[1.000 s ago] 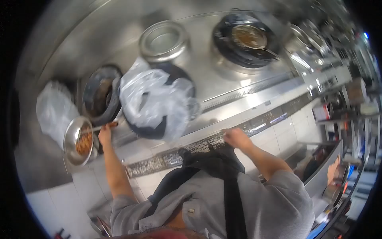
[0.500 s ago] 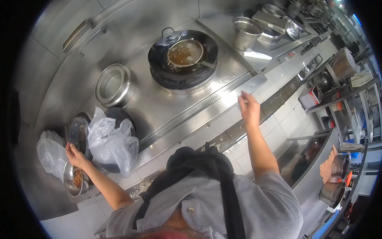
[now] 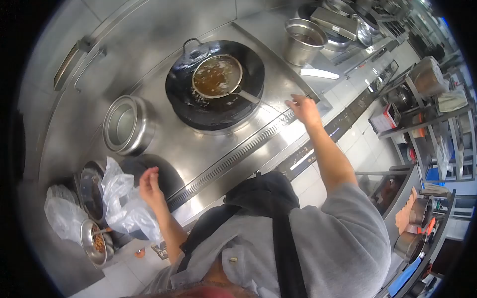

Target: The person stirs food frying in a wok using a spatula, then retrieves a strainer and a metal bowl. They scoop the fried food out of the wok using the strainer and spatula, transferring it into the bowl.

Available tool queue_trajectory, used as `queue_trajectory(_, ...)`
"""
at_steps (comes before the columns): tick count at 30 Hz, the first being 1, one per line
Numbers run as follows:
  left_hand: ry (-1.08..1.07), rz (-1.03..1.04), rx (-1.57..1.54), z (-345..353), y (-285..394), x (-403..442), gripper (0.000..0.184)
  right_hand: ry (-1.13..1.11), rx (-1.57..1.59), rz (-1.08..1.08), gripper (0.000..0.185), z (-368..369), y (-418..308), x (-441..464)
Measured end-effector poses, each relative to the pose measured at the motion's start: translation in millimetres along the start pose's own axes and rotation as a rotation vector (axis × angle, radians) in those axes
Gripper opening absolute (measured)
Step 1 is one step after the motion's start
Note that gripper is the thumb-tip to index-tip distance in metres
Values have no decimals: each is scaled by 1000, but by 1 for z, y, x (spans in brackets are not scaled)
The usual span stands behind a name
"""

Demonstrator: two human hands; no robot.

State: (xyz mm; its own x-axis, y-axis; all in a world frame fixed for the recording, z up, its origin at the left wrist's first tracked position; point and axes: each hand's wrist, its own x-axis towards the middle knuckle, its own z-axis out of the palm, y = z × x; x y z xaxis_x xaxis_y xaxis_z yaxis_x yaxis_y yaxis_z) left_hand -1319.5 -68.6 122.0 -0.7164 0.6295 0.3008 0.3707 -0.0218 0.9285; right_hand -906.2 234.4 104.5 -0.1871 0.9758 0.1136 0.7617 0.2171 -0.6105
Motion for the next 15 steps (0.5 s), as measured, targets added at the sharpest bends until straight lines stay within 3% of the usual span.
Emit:
queue_trajectory(4, -20, -126, -57, 25, -16, -1, 13, 128, 55, 185, 36, -34, 81, 44)
queue_trajectory(6, 16, -112, -28, 36, -6, 9, 13, 223, 264, 373, 35, -55, 96, 78)
queue_trajectory(9, 91, -87, 16, 55, 3, 20, 12, 311, 345, 391, 36, -70, 125, 144)
queue_trajectory(13, 211, -107, 158, 81, -3, -8, 13, 217, 374, 430, 37, -63, 191, 242)
queue_trajectory(15, 249, -144, 223, 75, -52, -53, 15, 169, 723, 528, 36, -42, 221, 294)
